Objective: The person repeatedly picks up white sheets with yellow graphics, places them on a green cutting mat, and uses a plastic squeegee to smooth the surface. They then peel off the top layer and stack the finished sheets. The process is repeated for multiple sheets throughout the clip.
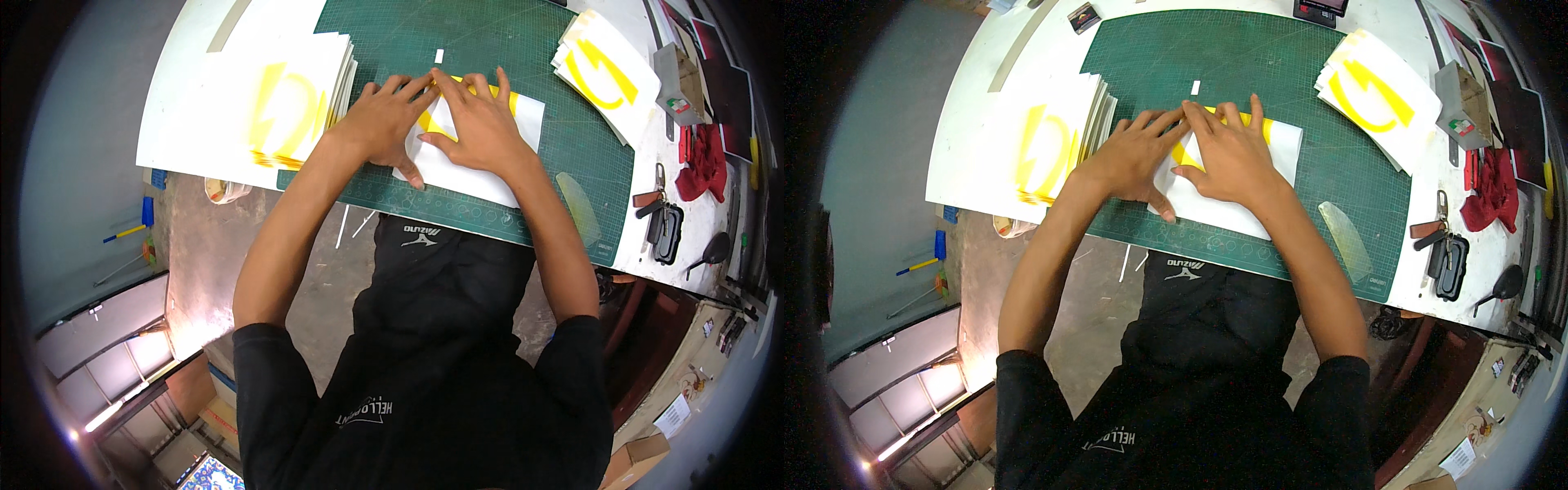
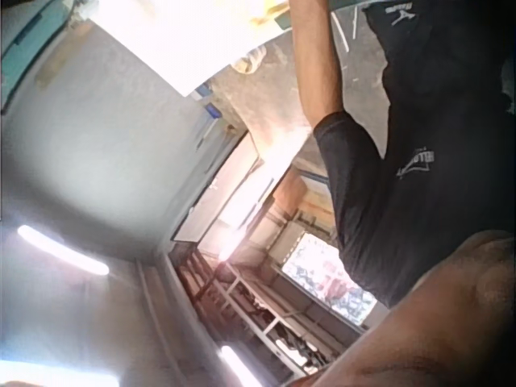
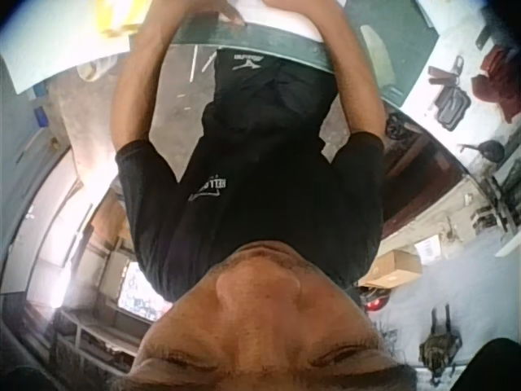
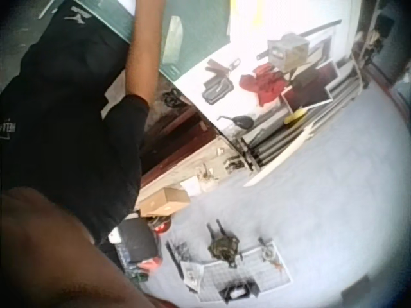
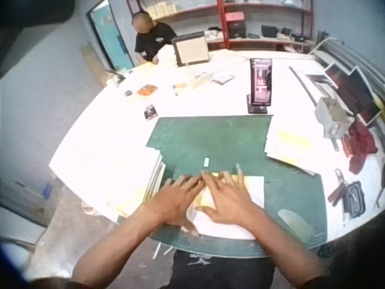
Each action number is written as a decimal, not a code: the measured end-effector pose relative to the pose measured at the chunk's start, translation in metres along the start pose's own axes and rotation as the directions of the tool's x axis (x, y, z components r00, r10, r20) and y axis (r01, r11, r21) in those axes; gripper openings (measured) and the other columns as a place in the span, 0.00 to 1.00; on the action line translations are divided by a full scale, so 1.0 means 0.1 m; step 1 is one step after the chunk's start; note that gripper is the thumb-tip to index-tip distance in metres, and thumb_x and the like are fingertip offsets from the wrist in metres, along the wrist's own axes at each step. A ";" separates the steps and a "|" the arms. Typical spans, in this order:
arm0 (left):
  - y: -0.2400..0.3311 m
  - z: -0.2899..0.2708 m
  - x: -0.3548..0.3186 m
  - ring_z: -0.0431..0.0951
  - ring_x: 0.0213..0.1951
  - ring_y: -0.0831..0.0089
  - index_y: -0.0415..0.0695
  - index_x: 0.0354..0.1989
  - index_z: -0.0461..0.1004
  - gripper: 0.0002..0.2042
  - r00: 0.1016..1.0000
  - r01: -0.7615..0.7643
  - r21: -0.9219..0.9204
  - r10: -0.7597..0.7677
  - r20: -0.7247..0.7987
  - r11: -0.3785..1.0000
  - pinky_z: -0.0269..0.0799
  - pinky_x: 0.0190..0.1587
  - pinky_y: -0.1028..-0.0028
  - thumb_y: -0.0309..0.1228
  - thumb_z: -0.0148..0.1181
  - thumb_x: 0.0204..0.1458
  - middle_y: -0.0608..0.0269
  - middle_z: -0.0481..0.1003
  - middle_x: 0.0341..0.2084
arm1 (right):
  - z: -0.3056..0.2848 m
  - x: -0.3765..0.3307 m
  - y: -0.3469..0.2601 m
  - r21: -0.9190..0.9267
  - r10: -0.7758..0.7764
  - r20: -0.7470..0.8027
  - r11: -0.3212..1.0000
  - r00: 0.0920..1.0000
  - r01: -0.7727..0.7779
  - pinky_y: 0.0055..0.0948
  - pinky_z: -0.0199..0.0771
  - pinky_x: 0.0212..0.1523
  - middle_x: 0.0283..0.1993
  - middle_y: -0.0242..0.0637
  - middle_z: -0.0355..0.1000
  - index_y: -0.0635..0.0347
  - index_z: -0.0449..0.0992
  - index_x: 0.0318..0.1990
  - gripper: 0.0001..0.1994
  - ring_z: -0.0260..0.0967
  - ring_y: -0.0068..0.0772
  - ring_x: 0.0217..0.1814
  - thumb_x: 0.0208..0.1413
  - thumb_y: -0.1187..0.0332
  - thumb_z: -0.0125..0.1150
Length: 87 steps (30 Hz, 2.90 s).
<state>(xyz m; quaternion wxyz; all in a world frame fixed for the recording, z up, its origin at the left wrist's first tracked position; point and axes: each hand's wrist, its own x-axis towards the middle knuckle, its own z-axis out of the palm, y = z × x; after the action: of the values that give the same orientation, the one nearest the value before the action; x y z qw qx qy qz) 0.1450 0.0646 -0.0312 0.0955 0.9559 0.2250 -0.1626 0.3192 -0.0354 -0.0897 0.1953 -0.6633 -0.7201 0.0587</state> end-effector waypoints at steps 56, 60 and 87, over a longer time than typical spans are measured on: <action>0.17 0.22 -0.20 0.49 0.79 0.41 0.55 0.83 0.47 0.76 0.997 0.066 0.031 -0.065 -0.037 0.997 0.52 0.74 0.36 0.66 0.85 0.19 0.42 0.46 0.80 | -0.25 -1.95 -0.55 0.527 0.702 -0.475 0.710 0.531 -0.467 0.31 0.66 0.36 0.34 0.39 0.77 0.70 0.77 0.57 0.16 0.70 0.24 0.34 0.65 0.74 0.67; 0.13 0.23 -0.18 0.48 0.79 0.39 0.57 0.83 0.49 0.70 0.997 0.051 0.005 -0.050 -0.059 0.999 0.49 0.74 0.33 0.76 0.74 0.29 0.42 0.46 0.80 | 0.03 -1.91 -0.77 0.245 0.565 -0.501 0.819 0.655 -0.519 0.35 0.63 0.42 0.35 0.37 0.78 0.70 0.78 0.58 0.17 0.70 0.28 0.33 0.63 0.74 0.67; 0.06 0.42 -0.19 0.44 0.80 0.38 0.38 0.82 0.38 0.87 0.985 0.008 -0.181 -0.039 -0.167 0.983 0.39 0.79 0.38 0.65 0.85 0.10 0.39 0.43 0.81 | 0.24 -0.26 -0.12 -0.069 0.293 -0.482 0.927 0.826 -0.370 0.44 0.62 0.54 0.38 0.38 0.81 0.59 0.83 0.50 0.14 0.76 0.39 0.44 0.56 0.69 0.67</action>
<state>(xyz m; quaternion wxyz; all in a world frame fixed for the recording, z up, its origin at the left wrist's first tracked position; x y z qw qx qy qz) 0.1205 0.0406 -0.0627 0.1601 0.9510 0.2575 -0.0608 0.3009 -0.0581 -0.1128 0.2944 -0.7864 -0.5283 -0.1258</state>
